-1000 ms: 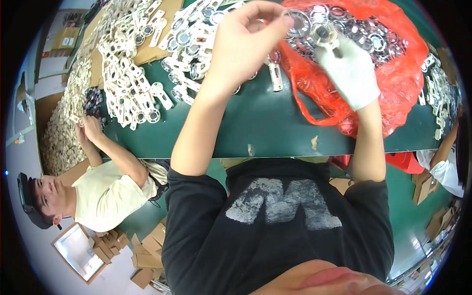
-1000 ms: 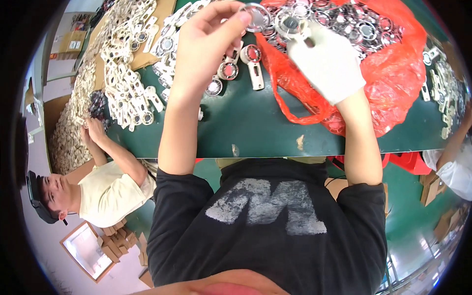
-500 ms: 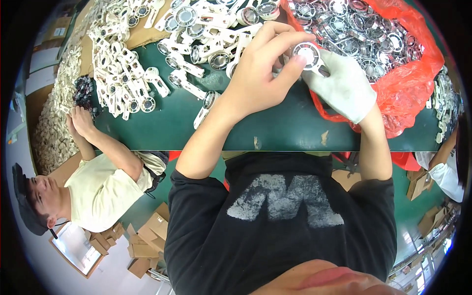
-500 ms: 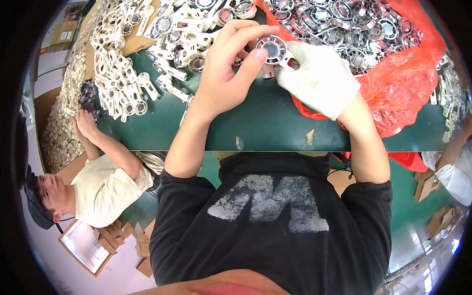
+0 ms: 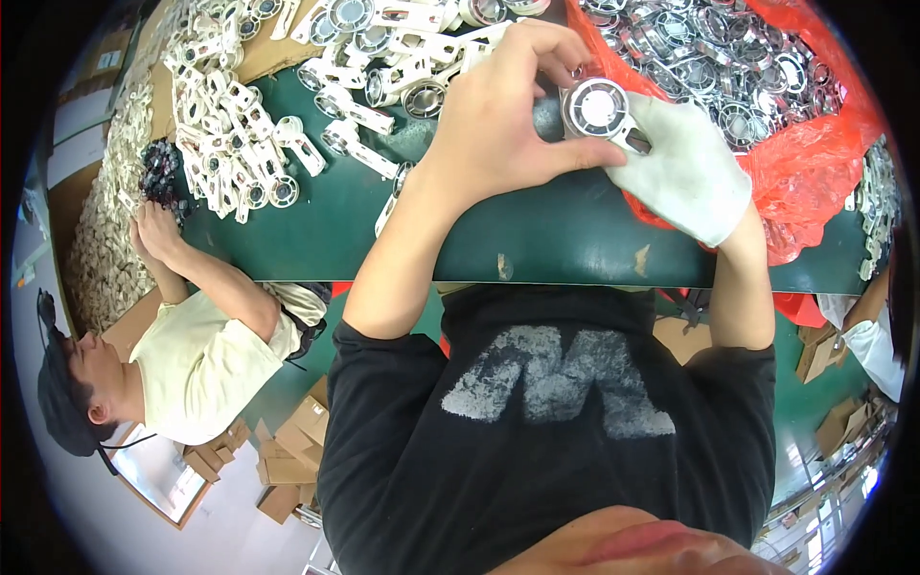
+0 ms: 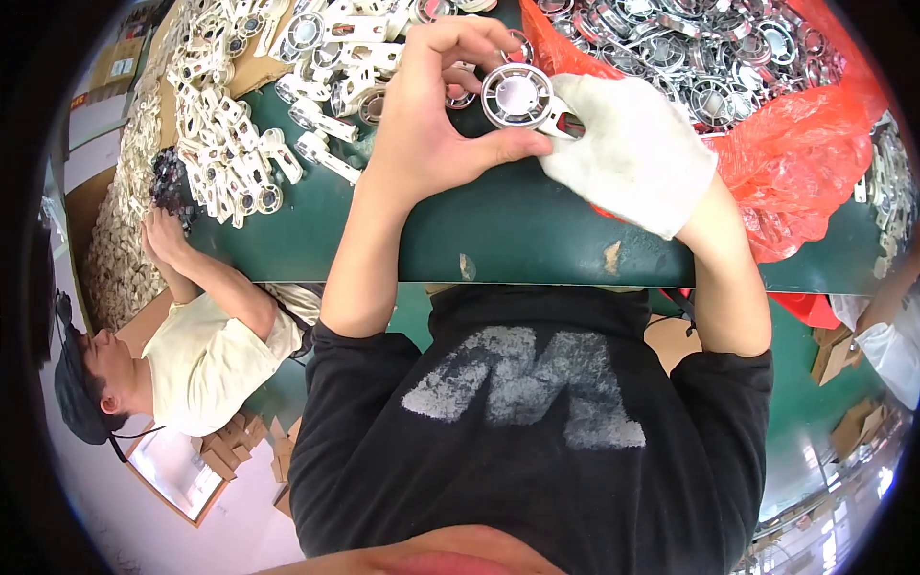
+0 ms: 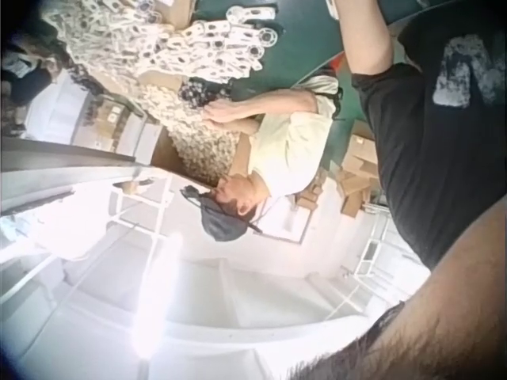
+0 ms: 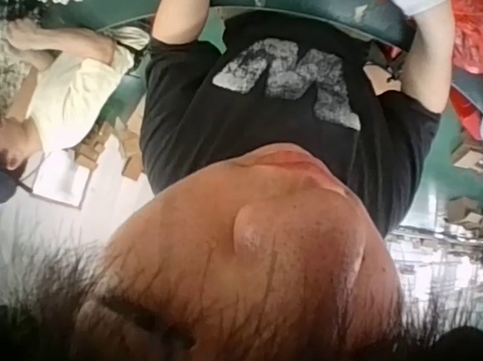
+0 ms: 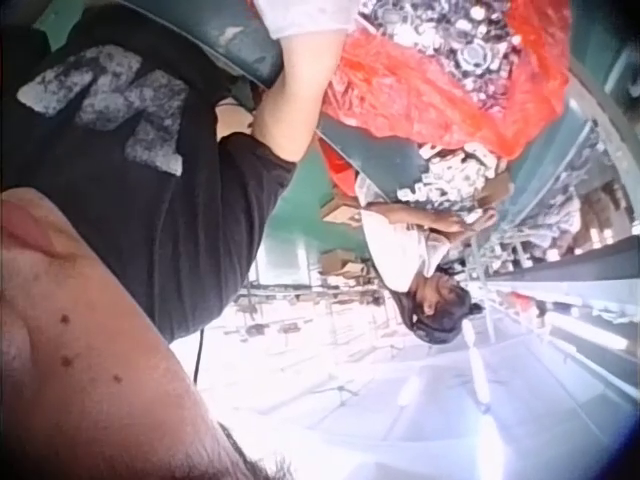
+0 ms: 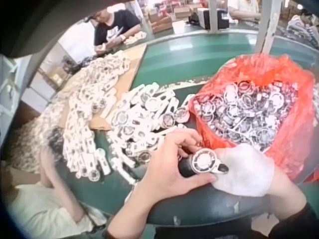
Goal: The person assembles circular metal components into white plastic frames by hand at a factory workbench.
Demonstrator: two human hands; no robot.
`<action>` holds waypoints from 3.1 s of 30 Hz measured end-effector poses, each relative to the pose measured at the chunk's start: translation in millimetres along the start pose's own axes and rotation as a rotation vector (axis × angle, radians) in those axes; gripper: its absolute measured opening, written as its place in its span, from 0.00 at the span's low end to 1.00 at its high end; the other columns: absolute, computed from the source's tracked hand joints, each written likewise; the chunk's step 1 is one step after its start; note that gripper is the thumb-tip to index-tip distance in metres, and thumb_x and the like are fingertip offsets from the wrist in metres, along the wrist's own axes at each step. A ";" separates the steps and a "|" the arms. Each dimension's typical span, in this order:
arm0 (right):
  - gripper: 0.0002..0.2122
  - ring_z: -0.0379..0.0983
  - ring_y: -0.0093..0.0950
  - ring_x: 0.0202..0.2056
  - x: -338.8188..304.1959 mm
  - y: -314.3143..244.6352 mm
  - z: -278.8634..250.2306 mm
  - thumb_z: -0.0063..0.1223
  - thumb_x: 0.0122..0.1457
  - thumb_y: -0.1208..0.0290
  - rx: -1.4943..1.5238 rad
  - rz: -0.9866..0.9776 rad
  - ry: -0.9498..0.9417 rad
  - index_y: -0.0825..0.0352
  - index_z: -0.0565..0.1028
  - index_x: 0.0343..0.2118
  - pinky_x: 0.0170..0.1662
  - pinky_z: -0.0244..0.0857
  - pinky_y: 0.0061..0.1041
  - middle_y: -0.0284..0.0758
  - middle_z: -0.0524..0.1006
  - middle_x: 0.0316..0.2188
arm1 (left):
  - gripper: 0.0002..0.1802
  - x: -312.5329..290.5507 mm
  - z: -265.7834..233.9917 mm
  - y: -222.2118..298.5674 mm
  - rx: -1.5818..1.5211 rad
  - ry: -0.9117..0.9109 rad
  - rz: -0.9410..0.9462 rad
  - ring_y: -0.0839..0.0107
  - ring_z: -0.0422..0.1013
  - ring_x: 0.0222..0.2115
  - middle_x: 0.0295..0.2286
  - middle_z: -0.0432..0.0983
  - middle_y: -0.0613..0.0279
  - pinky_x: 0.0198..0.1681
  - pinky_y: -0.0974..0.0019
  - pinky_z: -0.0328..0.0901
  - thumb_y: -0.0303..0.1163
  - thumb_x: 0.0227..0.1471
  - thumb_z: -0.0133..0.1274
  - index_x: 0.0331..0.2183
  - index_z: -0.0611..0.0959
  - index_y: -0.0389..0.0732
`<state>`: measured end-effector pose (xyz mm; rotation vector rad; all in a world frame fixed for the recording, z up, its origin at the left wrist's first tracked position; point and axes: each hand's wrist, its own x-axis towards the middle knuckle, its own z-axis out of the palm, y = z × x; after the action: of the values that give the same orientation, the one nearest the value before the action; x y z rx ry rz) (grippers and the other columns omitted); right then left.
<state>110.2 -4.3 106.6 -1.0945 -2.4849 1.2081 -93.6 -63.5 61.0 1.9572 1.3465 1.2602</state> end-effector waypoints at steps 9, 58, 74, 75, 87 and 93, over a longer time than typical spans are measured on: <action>0.12 0.78 0.46 0.28 1.2 2.7 0.4 0.56 0.54 0.68 0.029 -0.061 -0.045 0.69 0.79 0.39 0.33 0.70 0.38 0.48 0.78 0.24 | 0.33 2.0 -7.2 -0.5 0.121 -0.089 0.221 0.63 0.77 0.45 0.49 0.78 0.59 0.48 0.64 0.70 0.34 0.38 0.74 0.48 0.81 0.38; 0.20 0.76 0.25 0.31 -0.8 -7.7 -21.7 0.52 0.63 0.54 0.598 0.279 -0.390 0.71 0.78 0.40 0.36 0.69 0.30 0.34 0.79 0.31 | 0.36 9.6 -15.5 18.9 -0.011 -0.156 0.226 0.59 0.74 0.50 0.49 0.80 0.58 0.54 0.62 0.68 0.26 0.39 0.69 0.54 0.79 0.37; 0.14 0.79 0.40 0.31 1.8 -1.5 20.9 0.59 0.61 0.56 0.044 -0.108 0.157 0.60 0.79 0.42 0.35 0.72 0.33 0.40 0.80 0.27 | 0.17 -0.8 1.1 18.5 -0.638 -0.015 -0.128 0.68 0.75 0.49 0.47 0.79 0.49 0.50 0.68 0.70 0.26 0.62 0.56 0.49 0.80 0.27; 0.14 0.80 0.41 0.32 3.3 -3.7 21.9 0.59 0.61 0.56 0.108 -0.059 0.138 0.60 0.79 0.42 0.36 0.72 0.34 0.40 0.80 0.27 | 0.15 -1.2 -1.1 18.1 -0.591 -0.022 -0.178 0.70 0.75 0.48 0.47 0.80 0.50 0.49 0.69 0.71 0.26 0.61 0.57 0.48 0.81 0.29; 0.15 0.77 0.38 0.42 20.4 17.7 31.3 0.63 0.56 0.74 -0.337 -0.405 0.475 0.65 0.78 0.47 0.48 0.69 0.35 0.39 0.80 0.40 | 0.19 -74.1 -116.3 17.3 1.012 0.444 -0.601 0.60 0.76 0.35 0.37 0.79 0.55 0.38 0.59 0.70 0.41 0.51 0.65 0.42 0.85 0.40; 0.15 0.76 0.40 0.43 18.2 8.5 30.5 0.63 0.55 0.76 -0.435 -0.360 0.439 0.66 0.79 0.47 0.49 0.69 0.36 0.41 0.79 0.44 | 0.25 -134.7 -127.4 -7.3 1.135 0.478 -0.722 0.56 0.74 0.41 0.37 0.76 0.56 0.43 0.54 0.71 0.48 0.47 0.66 0.40 0.83 0.41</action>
<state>88.4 -7.1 77.5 -0.8218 -2.4840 0.2941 -222.0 -197.5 59.1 1.3684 3.1130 0.6027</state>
